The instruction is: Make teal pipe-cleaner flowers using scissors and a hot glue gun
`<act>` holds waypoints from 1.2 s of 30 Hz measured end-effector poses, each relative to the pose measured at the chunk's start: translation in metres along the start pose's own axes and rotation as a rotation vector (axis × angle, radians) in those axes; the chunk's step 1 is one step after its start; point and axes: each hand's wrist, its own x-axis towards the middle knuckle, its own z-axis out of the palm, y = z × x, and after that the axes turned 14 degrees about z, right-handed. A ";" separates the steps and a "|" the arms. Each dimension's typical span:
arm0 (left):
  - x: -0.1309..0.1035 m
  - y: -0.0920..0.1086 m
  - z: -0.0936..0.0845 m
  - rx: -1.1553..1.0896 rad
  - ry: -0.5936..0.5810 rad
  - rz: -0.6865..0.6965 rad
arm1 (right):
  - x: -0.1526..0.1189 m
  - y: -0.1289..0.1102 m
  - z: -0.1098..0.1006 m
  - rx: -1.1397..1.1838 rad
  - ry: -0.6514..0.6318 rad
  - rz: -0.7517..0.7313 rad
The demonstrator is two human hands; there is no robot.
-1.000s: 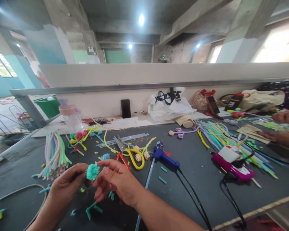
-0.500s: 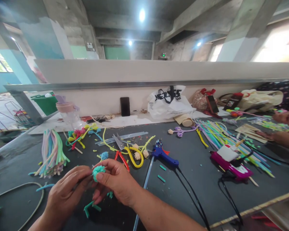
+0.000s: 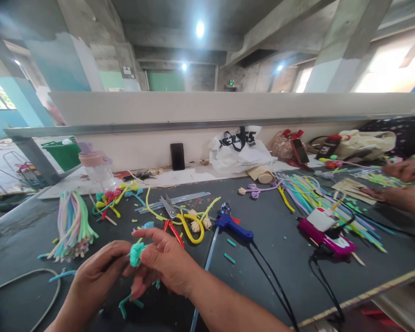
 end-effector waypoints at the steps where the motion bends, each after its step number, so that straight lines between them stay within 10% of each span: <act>1: 0.000 -0.002 0.000 -0.079 0.022 -0.103 | -0.001 -0.002 0.000 -0.004 -0.002 -0.013; 7: -0.005 -0.013 -0.001 -0.548 0.165 -0.557 | -0.003 -0.004 0.002 -0.070 0.066 -0.139; 14: 0.000 0.001 0.006 -0.572 0.065 -0.689 | -0.002 -0.002 0.002 -0.119 0.127 -0.113; 36: 0.000 -0.006 0.005 -0.269 0.048 -0.441 | 0.004 0.004 0.000 0.079 0.099 -0.017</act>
